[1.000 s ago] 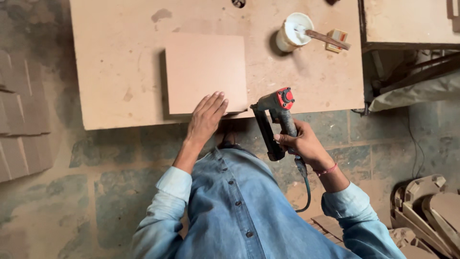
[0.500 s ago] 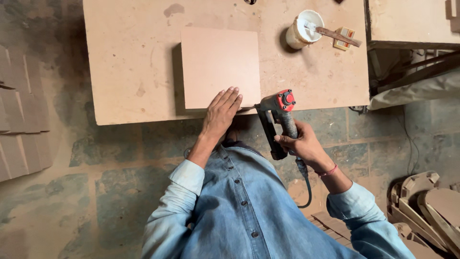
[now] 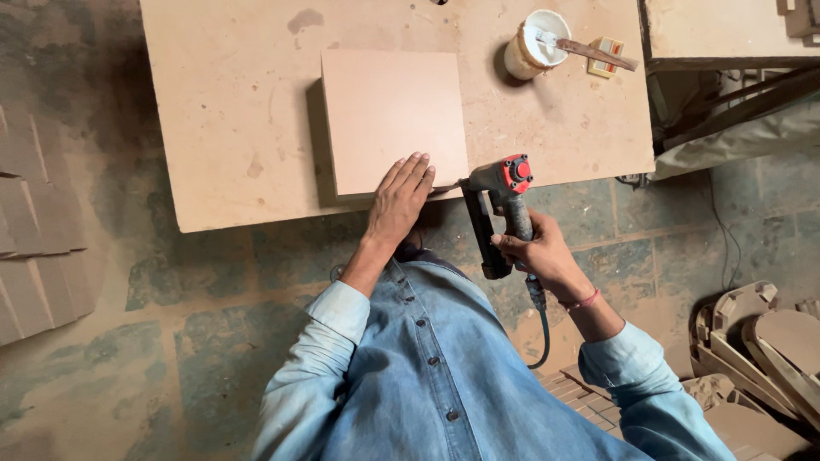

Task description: The person assembles small cardboard boxes by applying glue to the edges of open box frames, placing a flat cardboard lid on top, and securing it with a pneumatic nail gun. The process is repeated for several boxes, with finished units stacked on the table.

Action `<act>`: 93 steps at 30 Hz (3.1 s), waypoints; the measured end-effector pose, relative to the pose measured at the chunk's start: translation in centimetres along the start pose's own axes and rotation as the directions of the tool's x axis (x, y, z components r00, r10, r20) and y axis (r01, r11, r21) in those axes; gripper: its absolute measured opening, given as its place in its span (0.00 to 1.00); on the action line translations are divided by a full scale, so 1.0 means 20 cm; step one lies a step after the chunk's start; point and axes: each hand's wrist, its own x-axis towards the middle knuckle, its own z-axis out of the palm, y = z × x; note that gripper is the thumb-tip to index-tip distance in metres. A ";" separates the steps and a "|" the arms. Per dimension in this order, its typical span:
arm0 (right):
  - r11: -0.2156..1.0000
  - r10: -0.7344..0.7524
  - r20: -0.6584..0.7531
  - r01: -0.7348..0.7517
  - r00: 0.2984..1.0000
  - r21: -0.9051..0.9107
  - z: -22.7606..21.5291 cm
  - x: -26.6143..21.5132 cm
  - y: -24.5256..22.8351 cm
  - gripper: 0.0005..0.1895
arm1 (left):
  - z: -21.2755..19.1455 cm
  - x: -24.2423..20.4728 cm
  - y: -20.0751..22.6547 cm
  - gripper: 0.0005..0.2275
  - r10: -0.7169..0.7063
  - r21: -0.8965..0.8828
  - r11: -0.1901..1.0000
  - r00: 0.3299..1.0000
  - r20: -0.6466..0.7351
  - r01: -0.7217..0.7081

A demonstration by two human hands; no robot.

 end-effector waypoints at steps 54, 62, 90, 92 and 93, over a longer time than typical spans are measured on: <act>0.980 -0.095 0.236 0.132 0.967 -0.146 0.53 -0.02 -0.31 0.23 | -0.32 -0.35 -0.42 0.17 -0.434 -0.692 0.648 0.901 0.006 0.317; 0.974 -0.159 0.237 0.191 0.958 -0.119 0.47 0.03 -0.23 0.17 | -0.34 -0.34 -0.40 0.17 -0.428 -0.676 0.671 0.904 -0.019 0.304; 0.885 -0.466 -0.283 0.439 0.838 -0.156 -0.40 1.42 0.53 0.26 | -0.25 0.13 -0.54 0.32 -0.737 -0.681 0.162 0.546 0.397 0.714; 0.945 -0.302 0.128 0.279 0.945 0.173 -0.15 1.42 0.27 0.30 | -0.27 0.35 -0.56 0.31 -0.790 -0.502 0.232 0.463 0.402 0.833; 0.950 -0.268 0.250 0.212 0.931 0.227 -0.07 1.41 0.13 0.32 | -0.27 0.45 -0.55 0.30 -0.824 -0.368 0.266 0.408 0.392 0.891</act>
